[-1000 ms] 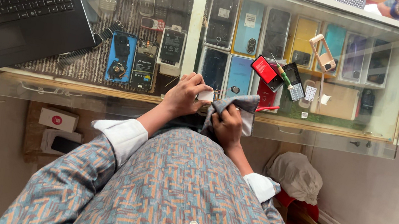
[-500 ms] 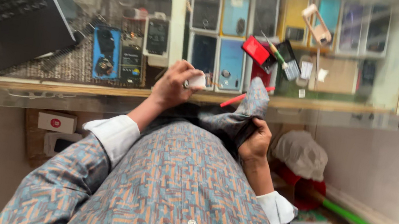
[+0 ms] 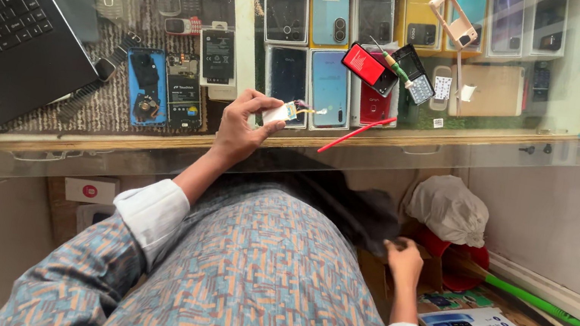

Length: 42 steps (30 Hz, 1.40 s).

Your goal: The person uses a red plastic tool to scrape and clean a small circuit board, then wipes it with a cloth. They attach a red plastic piece to the board and use tweezers to adjust a small component on the assembly.

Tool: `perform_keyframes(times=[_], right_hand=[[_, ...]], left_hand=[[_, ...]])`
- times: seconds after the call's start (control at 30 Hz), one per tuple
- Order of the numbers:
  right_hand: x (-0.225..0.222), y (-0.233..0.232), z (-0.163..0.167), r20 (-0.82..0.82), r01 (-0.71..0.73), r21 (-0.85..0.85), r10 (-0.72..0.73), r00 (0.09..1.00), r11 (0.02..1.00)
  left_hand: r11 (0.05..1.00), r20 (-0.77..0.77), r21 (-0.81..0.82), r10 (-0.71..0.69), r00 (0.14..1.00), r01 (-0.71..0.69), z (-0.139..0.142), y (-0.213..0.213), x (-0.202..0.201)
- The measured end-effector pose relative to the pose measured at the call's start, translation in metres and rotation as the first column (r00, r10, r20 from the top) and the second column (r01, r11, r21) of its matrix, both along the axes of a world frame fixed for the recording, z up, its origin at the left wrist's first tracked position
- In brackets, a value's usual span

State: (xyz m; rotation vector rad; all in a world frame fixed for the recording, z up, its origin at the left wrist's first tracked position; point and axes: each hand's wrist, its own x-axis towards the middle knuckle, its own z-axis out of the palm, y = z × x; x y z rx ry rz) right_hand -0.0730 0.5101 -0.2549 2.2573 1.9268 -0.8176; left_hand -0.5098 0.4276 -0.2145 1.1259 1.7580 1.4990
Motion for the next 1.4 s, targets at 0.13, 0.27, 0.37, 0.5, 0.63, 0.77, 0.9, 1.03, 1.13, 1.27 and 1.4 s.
perform_keyframes(times=[0.13,0.27,0.37,0.5,0.63,0.77,0.9,1.03,1.13,1.27,1.4], right_hand=[[-0.024,-0.009,0.014,-0.212,-0.001,0.245,0.054,0.976,0.969],[-0.087,-0.001,0.054,-0.474,-0.106,0.383,0.293,0.83,0.918],[-0.137,-0.001,0.088,-0.713,-0.121,0.323,0.325,0.621,0.939],[-0.19,0.005,0.122,-0.964,-0.176,0.13,0.166,0.209,0.976],[-0.22,0.015,0.147,-0.991,-0.306,0.129,0.133,-0.008,0.943],[-0.238,0.025,0.162,-1.0,-0.494,-0.018,-0.017,0.006,0.869],[-0.236,0.033,0.166,-0.992,-0.62,-0.106,-0.123,0.016,0.777],[-0.218,0.041,0.159,-0.968,-0.673,-0.24,-0.221,0.115,0.7],[-0.202,0.047,0.149,-0.973,-0.633,-0.23,-0.16,0.166,0.739],[-0.186,0.056,0.139,-0.971,-0.572,-0.187,-0.062,0.231,0.799],[-0.171,0.059,0.137,-0.976,-0.554,-0.142,-0.021,0.219,0.82]], left_hand=[[0.992,0.38,-0.122,0.027,0.925,0.021,0.003,-0.006,0.011],[0.998,0.935,0.007,-0.03,0.354,0.067,0.014,-0.015,0.025],[0.993,1.0,-0.004,0.001,0.023,0.12,0.033,-0.024,0.034],[0.987,0.987,0.073,-0.051,-0.15,0.145,0.063,-0.034,0.046],[0.983,0.991,0.07,-0.05,-0.123,0.17,0.085,-0.044,0.052],[0.981,0.995,0.086,-0.076,-0.065,0.176,0.094,-0.048,0.056],[0.972,0.994,0.11,-0.103,-0.044,0.207,0.096,-0.049,0.06],[0.955,0.99,0.137,-0.143,0.006,0.263,0.097,-0.044,0.066],[0.944,0.992,0.129,-0.128,-0.022,0.305,0.096,-0.037,0.071],[0.937,0.995,0.099,-0.093,-0.033,0.336,0.094,-0.023,0.08],[0.928,0.996,0.092,-0.092,-0.017,0.36,0.095,-0.014,0.088]])
